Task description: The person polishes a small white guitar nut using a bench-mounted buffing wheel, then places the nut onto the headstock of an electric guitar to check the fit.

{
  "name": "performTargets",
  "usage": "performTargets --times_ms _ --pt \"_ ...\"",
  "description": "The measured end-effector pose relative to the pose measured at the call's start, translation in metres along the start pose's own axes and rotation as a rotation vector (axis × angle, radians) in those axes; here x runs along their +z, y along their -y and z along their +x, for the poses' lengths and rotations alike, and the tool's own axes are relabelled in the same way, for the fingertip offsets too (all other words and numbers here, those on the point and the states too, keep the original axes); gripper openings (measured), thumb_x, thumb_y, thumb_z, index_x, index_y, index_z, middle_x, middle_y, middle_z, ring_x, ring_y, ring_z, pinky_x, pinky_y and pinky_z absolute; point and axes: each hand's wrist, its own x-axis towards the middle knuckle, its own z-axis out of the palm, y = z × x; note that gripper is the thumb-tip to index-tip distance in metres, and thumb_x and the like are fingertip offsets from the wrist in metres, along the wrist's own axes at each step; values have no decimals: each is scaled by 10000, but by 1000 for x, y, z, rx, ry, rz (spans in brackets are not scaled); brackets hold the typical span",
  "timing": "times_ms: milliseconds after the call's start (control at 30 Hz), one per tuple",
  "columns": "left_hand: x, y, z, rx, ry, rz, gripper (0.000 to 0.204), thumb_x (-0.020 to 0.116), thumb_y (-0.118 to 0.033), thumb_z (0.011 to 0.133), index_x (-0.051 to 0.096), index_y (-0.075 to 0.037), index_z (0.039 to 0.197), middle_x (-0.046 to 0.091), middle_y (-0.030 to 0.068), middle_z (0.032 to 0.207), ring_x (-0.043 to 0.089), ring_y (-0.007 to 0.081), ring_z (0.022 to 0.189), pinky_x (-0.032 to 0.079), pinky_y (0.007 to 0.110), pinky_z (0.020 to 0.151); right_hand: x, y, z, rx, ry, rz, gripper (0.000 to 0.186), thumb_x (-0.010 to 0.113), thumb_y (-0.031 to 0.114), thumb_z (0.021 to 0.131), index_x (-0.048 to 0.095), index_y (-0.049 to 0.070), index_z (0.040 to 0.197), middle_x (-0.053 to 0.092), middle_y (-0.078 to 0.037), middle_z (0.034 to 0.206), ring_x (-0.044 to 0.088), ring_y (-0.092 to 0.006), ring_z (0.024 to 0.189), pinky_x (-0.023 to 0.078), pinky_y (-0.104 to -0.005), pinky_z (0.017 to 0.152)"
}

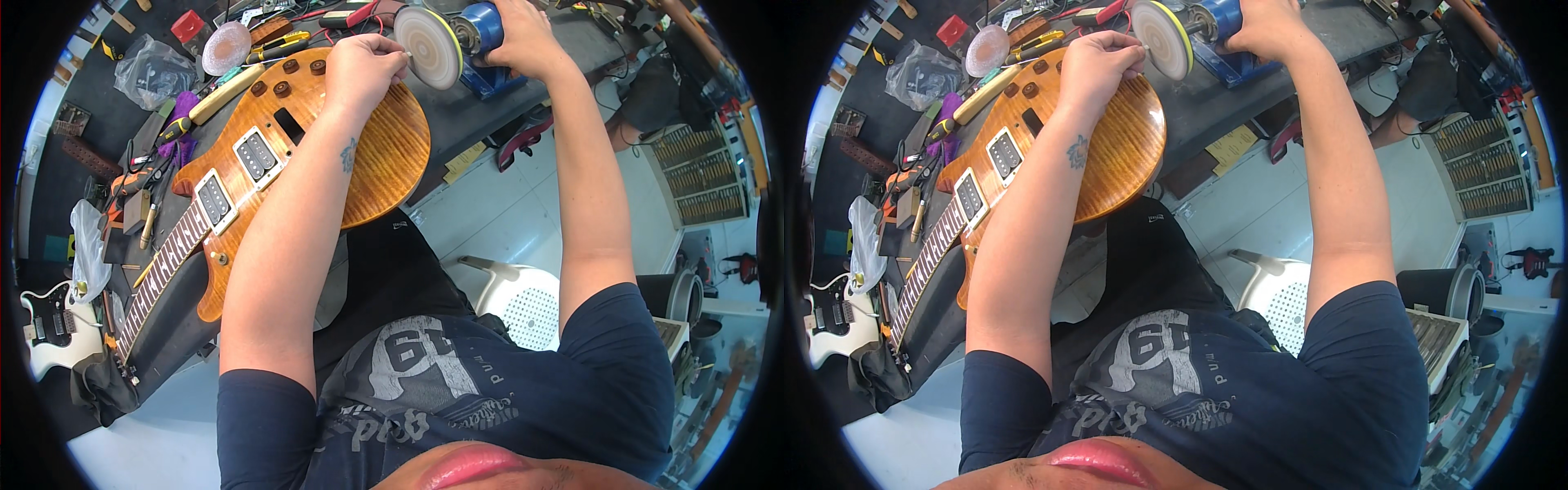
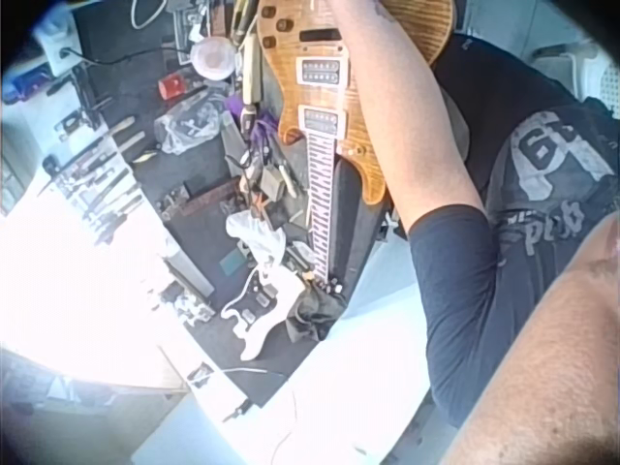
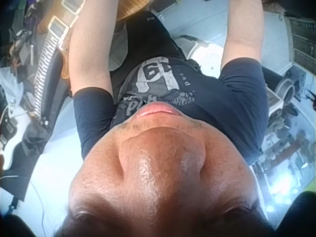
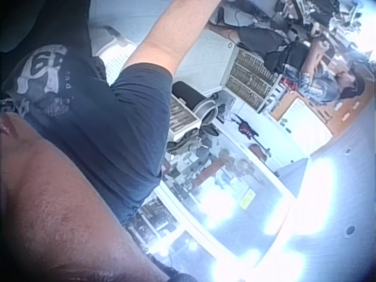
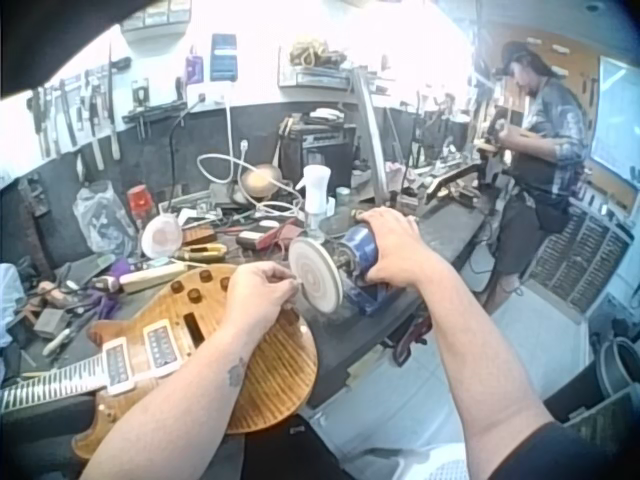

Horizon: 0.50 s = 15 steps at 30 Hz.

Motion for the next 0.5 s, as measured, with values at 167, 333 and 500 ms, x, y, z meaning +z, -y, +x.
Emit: performTargets --times_ms 167,333,500 --pt "0 -1 -1 -1 8 -5 147 769 -73 921 804 30 1020 801 92 826 741 115 720 602 275 696 -2 1 -1 5 -2 3 981 939 270 592 554 74 1472 568 -171 1462 493 -369 1430 382 -505 1199" --pt "0 -1 -2 -1 8 -13 146 773 -75 922 806 29 1019 802 94 825 746 119 722 606 278 701 -2 1 -1 5 -6 12 969 939 269 595 558 79 1465 577 -167 1442 502 -370 1416 387 -504 1191" --pt "1 -4 -3 -5 26 10 146 774 -76 920 809 25 1020 804 94 827 747 118 721 608 278 704 -1 -3 -2 -14 -30 13 968 943 272 586 567 83 1457 586 -169 1427 515 -374 1399 395 -493 1183"
